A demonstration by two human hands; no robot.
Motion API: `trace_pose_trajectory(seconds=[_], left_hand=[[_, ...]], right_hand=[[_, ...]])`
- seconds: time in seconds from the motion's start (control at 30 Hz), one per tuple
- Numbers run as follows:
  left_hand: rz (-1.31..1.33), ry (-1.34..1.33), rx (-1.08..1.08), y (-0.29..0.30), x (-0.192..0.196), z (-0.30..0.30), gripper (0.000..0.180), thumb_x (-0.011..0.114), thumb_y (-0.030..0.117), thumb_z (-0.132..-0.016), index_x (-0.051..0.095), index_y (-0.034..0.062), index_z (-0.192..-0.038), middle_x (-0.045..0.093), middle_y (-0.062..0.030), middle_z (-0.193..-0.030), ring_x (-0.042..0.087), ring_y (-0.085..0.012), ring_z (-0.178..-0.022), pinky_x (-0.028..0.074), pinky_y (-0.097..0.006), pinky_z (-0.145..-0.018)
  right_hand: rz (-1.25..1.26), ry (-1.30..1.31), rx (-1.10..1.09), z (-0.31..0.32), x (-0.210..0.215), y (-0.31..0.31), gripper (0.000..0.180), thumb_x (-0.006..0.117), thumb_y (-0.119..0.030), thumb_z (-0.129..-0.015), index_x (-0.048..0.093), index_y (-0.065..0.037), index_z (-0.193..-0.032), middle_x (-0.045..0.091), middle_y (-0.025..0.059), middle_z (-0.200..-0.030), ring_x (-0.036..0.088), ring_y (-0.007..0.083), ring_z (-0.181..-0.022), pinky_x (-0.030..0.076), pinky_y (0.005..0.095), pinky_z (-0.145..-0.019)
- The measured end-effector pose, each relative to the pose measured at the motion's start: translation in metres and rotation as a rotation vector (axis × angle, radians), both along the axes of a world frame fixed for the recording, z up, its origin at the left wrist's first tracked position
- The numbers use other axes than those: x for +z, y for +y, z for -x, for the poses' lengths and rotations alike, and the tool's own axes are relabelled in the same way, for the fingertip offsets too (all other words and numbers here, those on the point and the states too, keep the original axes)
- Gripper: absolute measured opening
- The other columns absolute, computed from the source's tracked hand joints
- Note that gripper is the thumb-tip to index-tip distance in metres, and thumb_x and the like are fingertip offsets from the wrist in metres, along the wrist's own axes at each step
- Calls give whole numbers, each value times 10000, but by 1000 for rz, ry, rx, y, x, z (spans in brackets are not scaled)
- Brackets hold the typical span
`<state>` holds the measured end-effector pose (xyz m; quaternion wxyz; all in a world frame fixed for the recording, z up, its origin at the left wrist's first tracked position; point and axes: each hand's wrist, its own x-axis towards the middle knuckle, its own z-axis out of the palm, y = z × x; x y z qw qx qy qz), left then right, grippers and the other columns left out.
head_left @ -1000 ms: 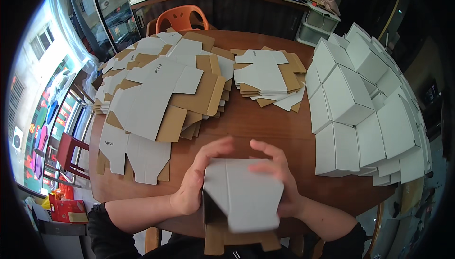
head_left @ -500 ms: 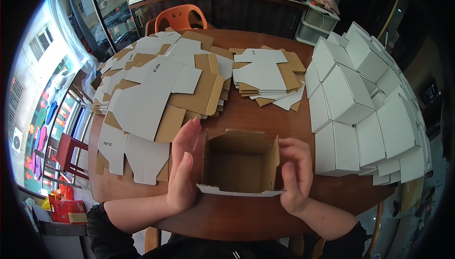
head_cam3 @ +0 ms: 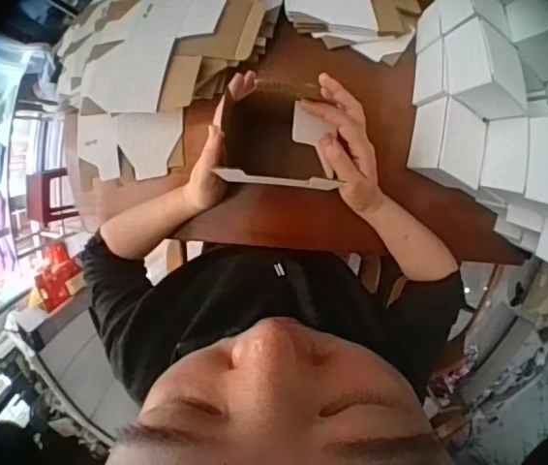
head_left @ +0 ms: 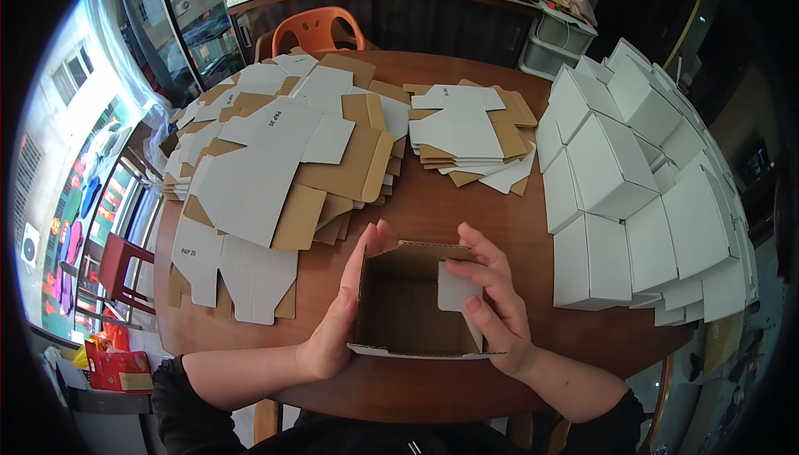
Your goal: The person assembles small white cardboard boxes by hand. They pick up flat, pre-cut cardboard pieces, fold them along the creases, and tuck the flaps to form the box structure. The finished boxes are stacked on the right side of the table.
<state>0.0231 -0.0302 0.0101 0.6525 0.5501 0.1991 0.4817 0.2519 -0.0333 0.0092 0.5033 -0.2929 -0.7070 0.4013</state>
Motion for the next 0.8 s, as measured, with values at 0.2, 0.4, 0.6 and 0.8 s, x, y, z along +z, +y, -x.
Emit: trace_pose_trajectory(seconds=[0.2, 0.4, 0.6, 0.8], left_hand=[[-47, 82, -3, 1, -4, 5, 890, 296, 590, -1035, -119, 23, -1581, -98, -165, -1673, -59, -272, -1549, 39, -431, -1230], [-151, 125, -7, 1, -3, 7, 854, 299, 530, -1049, -119, 4, -1576, -72, -205, -1663, -16, -302, -1544, 52, -443, -1222], [-168, 244, -14, -1, 7, 9, 812, 367, 376, -1047, -124, 4, -1576, -30, -237, -1651, 9, -310, -1536, 52, -438, -1213], [-138, 284, 10, -4, 17, 9, 745, 415, 238, -1031, -18, -9, -1584, 83, -204, -1637, 137, -288, -1505, 99, -405, -1208]], right_hand=[[239, 85, 178, 3, 5, -2, 443, 398, -201, -1059, 445, 3, -1450, 213, 185, -1609, 206, 270, -1495, 211, 418, -1186], [211, 18, 159, 3, 2, -3, 452, 384, -147, -1045, 368, 3, -1471, 258, 178, -1577, 170, 272, -1504, 177, 423, -1195], [206, 11, 164, 2, 4, -2, 450, 380, -129, -1038, 363, 3, -1467, 313, 154, -1537, 183, 273, -1496, 193, 425, -1191], [272, 62, 164, 3, 2, -6, 447, 368, -135, -1038, 367, 5, -1463, 323, 146, -1527, 183, 269, -1489, 194, 424, -1189]])
